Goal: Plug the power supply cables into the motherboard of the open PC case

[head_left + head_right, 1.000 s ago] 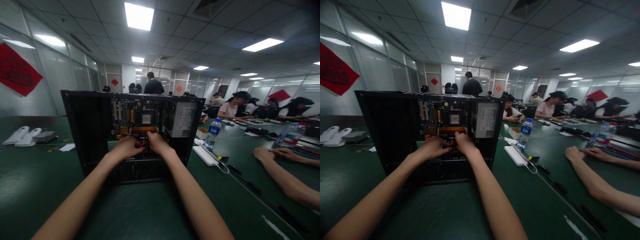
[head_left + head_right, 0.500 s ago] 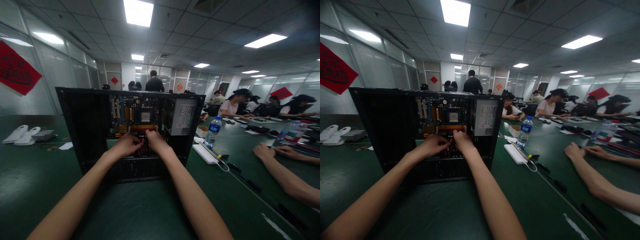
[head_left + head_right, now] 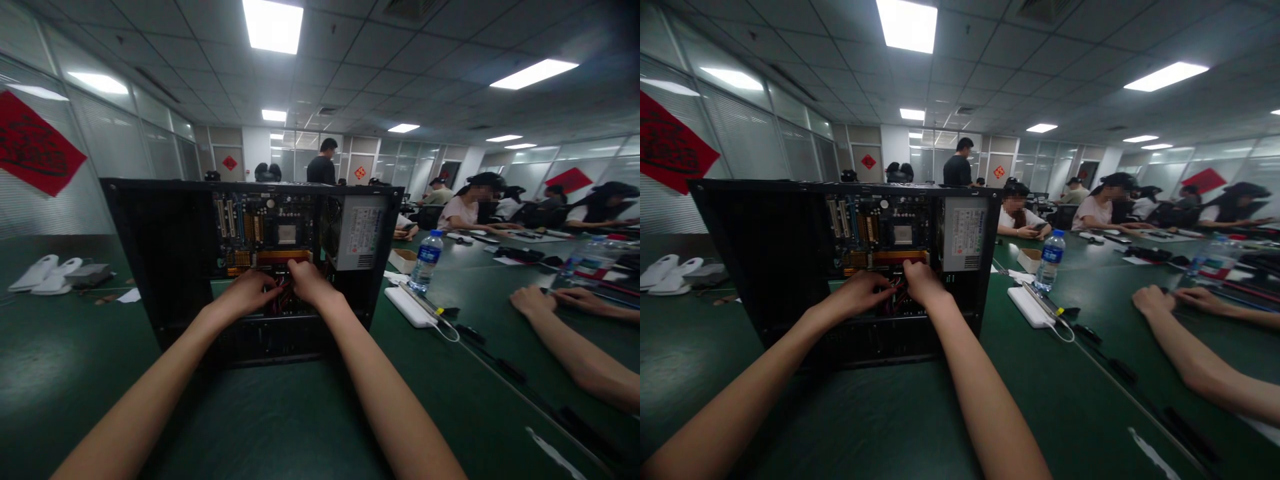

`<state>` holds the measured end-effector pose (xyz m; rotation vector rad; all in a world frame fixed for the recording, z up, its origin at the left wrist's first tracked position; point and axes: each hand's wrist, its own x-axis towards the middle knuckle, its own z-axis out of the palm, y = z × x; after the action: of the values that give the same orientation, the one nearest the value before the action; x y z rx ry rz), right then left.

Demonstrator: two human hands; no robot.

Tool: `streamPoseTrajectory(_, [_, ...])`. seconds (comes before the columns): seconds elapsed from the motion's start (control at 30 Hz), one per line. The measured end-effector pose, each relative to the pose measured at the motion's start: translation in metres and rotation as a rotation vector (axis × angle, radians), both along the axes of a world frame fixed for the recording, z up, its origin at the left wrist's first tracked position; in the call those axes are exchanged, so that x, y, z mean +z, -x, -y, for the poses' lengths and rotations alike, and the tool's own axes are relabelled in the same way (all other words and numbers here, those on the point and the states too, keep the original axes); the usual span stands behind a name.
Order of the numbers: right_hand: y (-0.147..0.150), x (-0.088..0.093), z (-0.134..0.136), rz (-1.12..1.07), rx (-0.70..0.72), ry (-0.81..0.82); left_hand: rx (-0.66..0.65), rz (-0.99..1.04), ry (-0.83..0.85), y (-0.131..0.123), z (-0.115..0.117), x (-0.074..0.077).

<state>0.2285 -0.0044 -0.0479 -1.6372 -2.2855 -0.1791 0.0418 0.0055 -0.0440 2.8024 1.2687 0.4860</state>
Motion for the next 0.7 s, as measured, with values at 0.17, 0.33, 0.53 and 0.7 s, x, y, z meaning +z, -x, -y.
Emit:
streamPoseTrajectory(0.17, [-0.0041, -0.0028, -0.0058, -0.068, 0.037, 0.007, 0.062, -0.073, -0.06, -0.0015, 0.0038, 0.0016])
streamPoseTrajectory(0.33, [-0.0052, -0.002, -0.0076, -0.066, 0.019, 0.002, 0.089, -0.135, -0.1, -0.0036, 0.0078, 0.0039])
streamPoseTrajectory(0.53, [-0.0059, -0.005, -0.0103, -0.055, 0.021, -0.014, 0.085, -0.126, -0.11, -0.0033, 0.007, 0.0021])
streamPoseTrajectory(0.7, [-0.0033, -0.0045, -0.0098, -0.052, -0.015, -0.016, 0.079, -0.088, -0.111, -0.0009, 0.0034, -0.0023])
